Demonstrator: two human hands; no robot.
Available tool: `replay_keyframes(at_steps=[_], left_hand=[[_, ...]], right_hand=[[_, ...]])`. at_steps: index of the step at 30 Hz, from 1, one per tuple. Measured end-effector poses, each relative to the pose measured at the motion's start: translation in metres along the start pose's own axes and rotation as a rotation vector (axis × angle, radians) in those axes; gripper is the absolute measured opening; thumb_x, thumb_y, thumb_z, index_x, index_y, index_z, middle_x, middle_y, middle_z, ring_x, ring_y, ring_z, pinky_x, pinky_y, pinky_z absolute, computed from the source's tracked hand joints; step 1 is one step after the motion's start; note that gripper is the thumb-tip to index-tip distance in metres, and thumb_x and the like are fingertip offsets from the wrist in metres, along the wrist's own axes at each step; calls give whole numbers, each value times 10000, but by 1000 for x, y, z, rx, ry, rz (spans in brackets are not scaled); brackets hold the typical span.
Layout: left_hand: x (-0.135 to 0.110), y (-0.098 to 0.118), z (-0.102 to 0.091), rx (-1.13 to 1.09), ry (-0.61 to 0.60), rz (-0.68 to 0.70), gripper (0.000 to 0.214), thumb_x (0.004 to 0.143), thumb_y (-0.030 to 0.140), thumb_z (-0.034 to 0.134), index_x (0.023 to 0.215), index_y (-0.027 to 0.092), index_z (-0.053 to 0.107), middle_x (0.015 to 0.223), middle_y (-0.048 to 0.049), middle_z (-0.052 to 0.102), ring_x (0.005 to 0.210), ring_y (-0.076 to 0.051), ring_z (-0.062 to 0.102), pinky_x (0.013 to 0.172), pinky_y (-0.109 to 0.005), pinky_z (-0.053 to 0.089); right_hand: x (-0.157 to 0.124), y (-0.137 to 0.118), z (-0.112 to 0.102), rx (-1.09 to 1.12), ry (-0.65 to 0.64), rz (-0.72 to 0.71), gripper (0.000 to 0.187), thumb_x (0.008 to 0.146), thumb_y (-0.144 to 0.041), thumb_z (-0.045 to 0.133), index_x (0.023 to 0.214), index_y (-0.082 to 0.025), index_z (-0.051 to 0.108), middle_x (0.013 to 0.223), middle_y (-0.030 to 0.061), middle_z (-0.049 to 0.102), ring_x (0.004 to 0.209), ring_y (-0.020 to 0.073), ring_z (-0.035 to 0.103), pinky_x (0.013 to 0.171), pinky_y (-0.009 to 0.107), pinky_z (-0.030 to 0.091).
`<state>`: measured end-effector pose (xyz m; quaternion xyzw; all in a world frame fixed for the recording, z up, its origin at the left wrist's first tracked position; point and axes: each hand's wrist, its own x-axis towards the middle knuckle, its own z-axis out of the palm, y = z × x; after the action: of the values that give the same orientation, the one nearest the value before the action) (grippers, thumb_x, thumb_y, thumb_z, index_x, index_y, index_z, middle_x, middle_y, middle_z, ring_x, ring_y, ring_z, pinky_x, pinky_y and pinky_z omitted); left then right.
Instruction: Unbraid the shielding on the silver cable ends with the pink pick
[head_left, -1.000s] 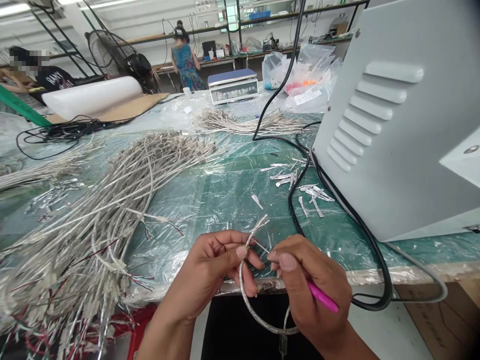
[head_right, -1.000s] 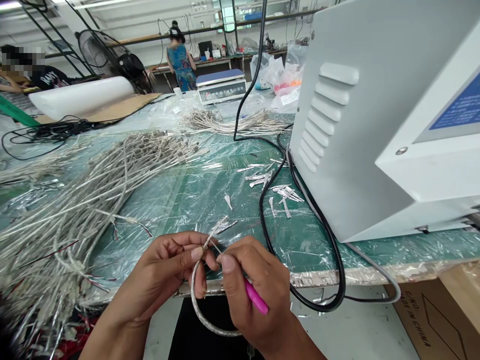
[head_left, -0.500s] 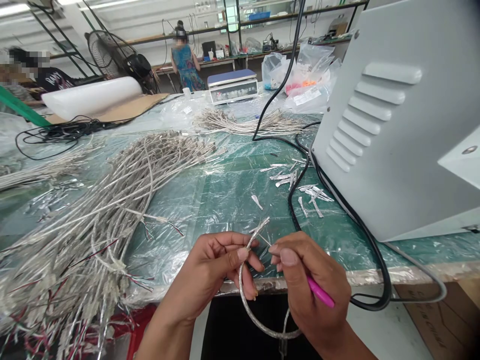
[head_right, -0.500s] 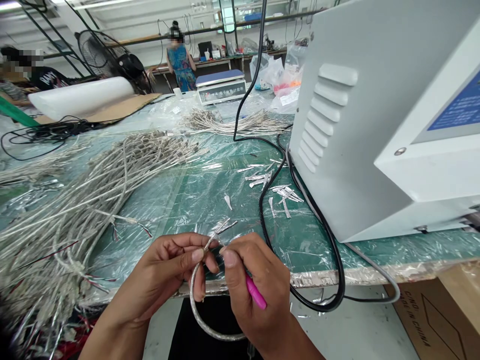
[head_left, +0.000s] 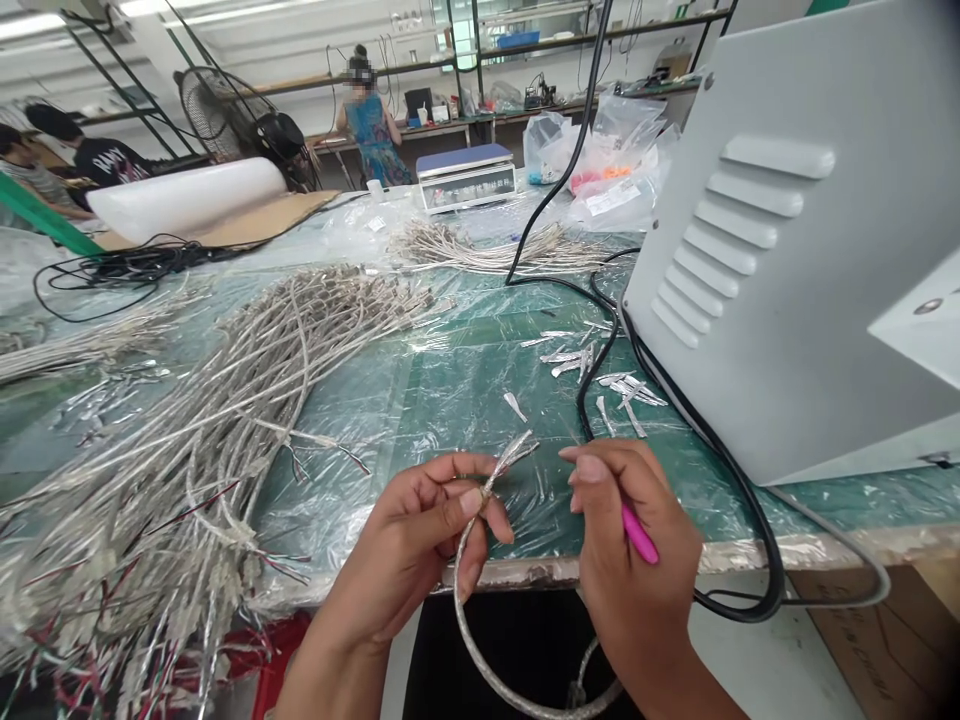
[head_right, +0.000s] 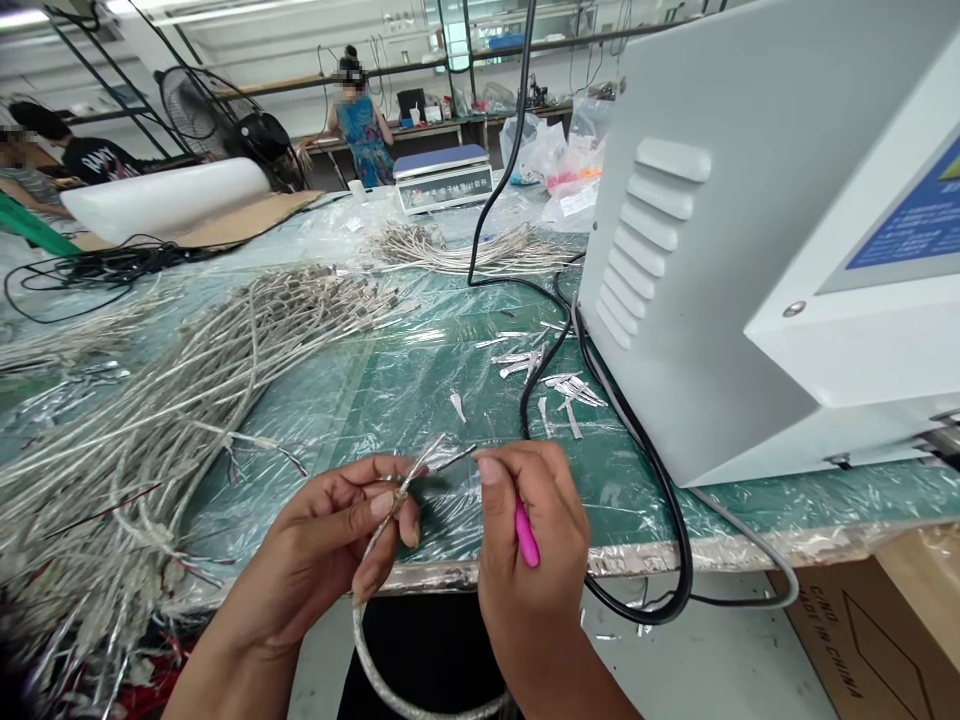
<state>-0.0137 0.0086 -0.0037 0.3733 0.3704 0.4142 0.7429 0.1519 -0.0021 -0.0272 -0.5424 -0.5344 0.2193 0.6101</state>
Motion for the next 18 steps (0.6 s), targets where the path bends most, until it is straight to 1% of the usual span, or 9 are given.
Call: replay_keyframes(at_steps=[2, 4, 7, 11, 15, 18], left_hand=[[1, -1, 0, -14, 6, 39, 211, 901, 182, 591, 1097, 159, 517, 757, -83, 714, 371, -64, 499, 389, -165, 411], [1, -2, 1, -22, 8, 76, 211, 907, 179, 580, 1066, 197, 443, 754, -78, 718, 361, -60, 474, 381, -158, 381], [2, -3, 3, -21, 8, 87, 185, 920, 173, 556, 1004, 219, 399, 766, -71, 717, 363, -39, 410, 378, -146, 344], [2, -3, 4, -43, -4, 91, 136, 931, 163, 543, 975, 214, 425, 787, -61, 709, 395, -18, 355, 400, -134, 318], [2, -3, 5, -37, 10, 91, 96, 929, 165, 555, 1004, 187, 499, 791, -64, 704, 414, -17, 365, 409, -135, 322], [2, -3, 6, -43, 22, 93, 77, 923, 175, 570, 988, 174, 529, 788, -63, 702, 413, -16, 368, 407, -138, 325]], right_hand=[[1, 0, 0, -24, -53, -19, 145, 951, -239, 531, 897, -211, 663, 915, 33, 607, 836, 160, 600, 675, 273, 480], [1, -2, 0, -52, -97, -24, 135, 943, -238, 542, 888, -210, 662, 918, 35, 604, 851, 162, 599, 690, 271, 482], [2, -4, 1, -77, -130, -23, 128, 937, -238, 549, 863, -209, 649, 907, 30, 600, 849, 157, 593, 693, 265, 477], [2, -5, 1, -78, -170, -17, 133, 940, -232, 536, 857, -207, 637, 889, 24, 595, 815, 145, 588, 683, 259, 475], [2, -4, 2, -70, -197, -22, 127, 938, -225, 536, 858, -203, 631, 884, 22, 587, 794, 138, 584, 663, 257, 473], [2, -4, 2, -69, -196, -21, 120, 937, -220, 539, 860, -202, 630, 879, 18, 585, 789, 134, 583, 664, 256, 472]])
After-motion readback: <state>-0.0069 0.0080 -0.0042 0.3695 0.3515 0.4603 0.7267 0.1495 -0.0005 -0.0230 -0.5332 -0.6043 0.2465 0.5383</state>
